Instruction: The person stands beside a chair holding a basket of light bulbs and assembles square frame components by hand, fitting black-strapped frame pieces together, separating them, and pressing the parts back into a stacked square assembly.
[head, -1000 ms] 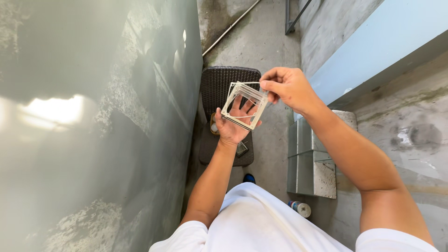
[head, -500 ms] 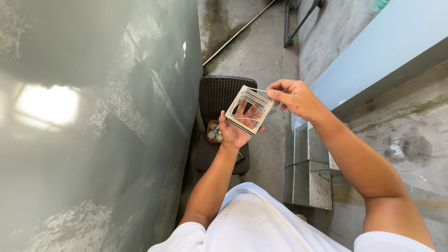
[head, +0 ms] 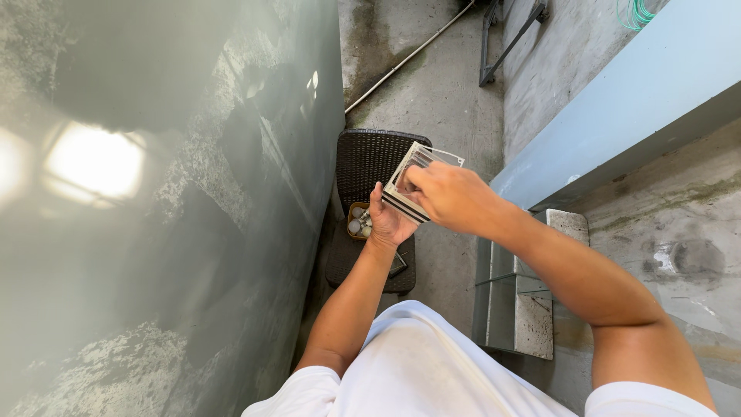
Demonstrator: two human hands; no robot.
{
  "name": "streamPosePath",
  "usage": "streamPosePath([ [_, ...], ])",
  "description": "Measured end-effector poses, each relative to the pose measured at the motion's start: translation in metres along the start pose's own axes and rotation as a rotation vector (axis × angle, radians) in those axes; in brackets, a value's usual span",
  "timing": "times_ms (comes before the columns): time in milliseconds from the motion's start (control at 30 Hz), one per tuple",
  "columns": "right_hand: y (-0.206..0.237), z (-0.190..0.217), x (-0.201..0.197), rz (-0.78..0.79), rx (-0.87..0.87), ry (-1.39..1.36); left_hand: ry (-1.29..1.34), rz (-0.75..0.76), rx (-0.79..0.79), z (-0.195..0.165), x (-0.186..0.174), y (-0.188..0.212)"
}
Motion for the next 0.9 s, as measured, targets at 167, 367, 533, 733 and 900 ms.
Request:
streamPosePath([
  [167, -0.014, -0.013, 0.014, 0.057, 0.177, -0.381, -0.088, -0.037, 0.03, -0.003, 0.005, 0.002],
  [367, -0.019, -0.018, 0.015, -0.033, 0.286, -0.622, -0.131, -0.043, 0.062, -0.012, 0.023, 0.006],
  [533, -0.023, -0.02, 0.01, -0.034, 0.312, -0.652, -0.191, -0.034, 0.107, -0.018, 0.033, 0.005],
  [733, -0.027, -0.016, 0.004, -0.039, 0.255, -0.504, -0.161, -0.068, 0.091, -0.016, 0.021, 0.003],
  [900, -0.03, -0.011, 0.001, -0.071, 0.094, -0.369, -0.123, -0.102, 0.084, -0.012, 0.002, 0.0],
])
Point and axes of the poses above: each hand's wrist, its own y-axis away from the middle knuckle, its own x-axis out of the palm, z = x × y, the point moved 4 cm from there along -y, towards the middle knuckle, and after that the axes turned 10 degrees about -x, right-handed, at the moved point
